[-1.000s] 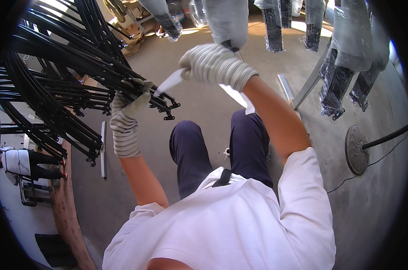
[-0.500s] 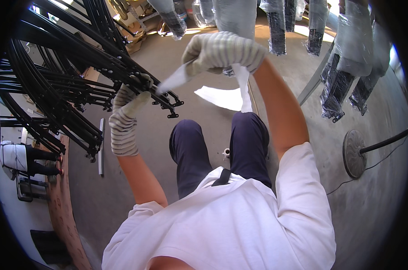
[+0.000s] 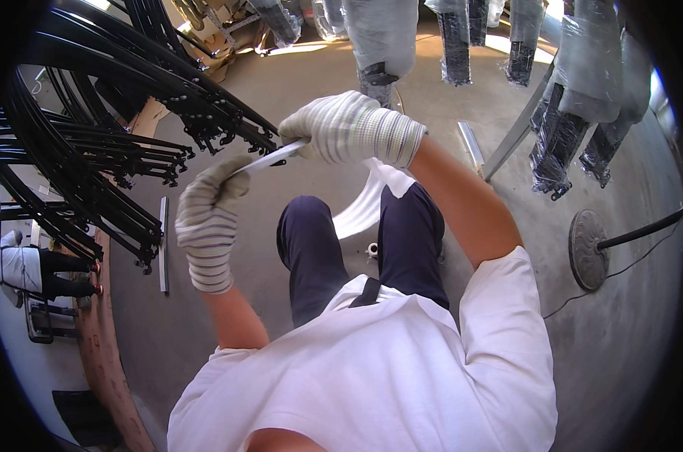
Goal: The person wraps strips of white foam around black metal frames hanging from a rack, securing the foam by hand and moving to the next frame.
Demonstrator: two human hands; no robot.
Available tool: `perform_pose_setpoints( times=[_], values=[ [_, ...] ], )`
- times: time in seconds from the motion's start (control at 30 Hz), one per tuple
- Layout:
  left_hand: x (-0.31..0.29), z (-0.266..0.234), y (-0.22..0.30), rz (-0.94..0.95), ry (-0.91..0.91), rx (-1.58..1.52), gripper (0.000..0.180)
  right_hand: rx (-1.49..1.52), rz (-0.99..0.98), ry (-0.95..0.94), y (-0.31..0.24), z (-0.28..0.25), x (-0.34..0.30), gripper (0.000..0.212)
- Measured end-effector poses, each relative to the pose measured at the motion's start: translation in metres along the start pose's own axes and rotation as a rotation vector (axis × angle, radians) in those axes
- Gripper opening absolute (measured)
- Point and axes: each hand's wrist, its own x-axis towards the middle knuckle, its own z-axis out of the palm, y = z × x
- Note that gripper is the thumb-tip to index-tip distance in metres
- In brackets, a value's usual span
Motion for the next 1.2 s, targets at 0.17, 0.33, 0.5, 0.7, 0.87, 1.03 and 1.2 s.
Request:
perform_pose_setpoints(
  times=[0.17,0.33,0.5,0.7,0.87,1.03,1.2],
  values=[
    [0.009,-0.011,0.004,0.195,0.138,0.593,0.014,0.234,-0.01,-0.036,0.021,0.014,0.021,0.022],
    [0.006,0.013,0.007,0.254,0.026,0.395,0.011,0.211,-0.083,-0.121,0.0,0.021,0.025,0.026],
    [0.006,0.014,0.008,-0.249,-0.157,-0.254,0.008,0.344,-0.373,0.219,-0.003,0.043,0.018,0.018],
    [-0.001,0.044,-0.09,-0.468,0.454,-0.882,0.014,0.262,-0.525,0.472,-0.005,0.046,-0.008,0.011],
    [-0.039,0.068,-0.177,-0.496,-0.477,0.57,0.03,0.903,-0.083,0.192,0.013,0.037,0.005,0.023],
    [-0.012,0.058,-0.053,-0.08,0.158,-0.275,0.033,0.423,-0.076,0.213,0.025,0.067,0.028,0.03],
    [0.006,0.046,-0.025,-0.206,0.039,-0.533,0.017,0.33,0.056,0.073,0.015,0.057,0.031,0.027]
  ],
)
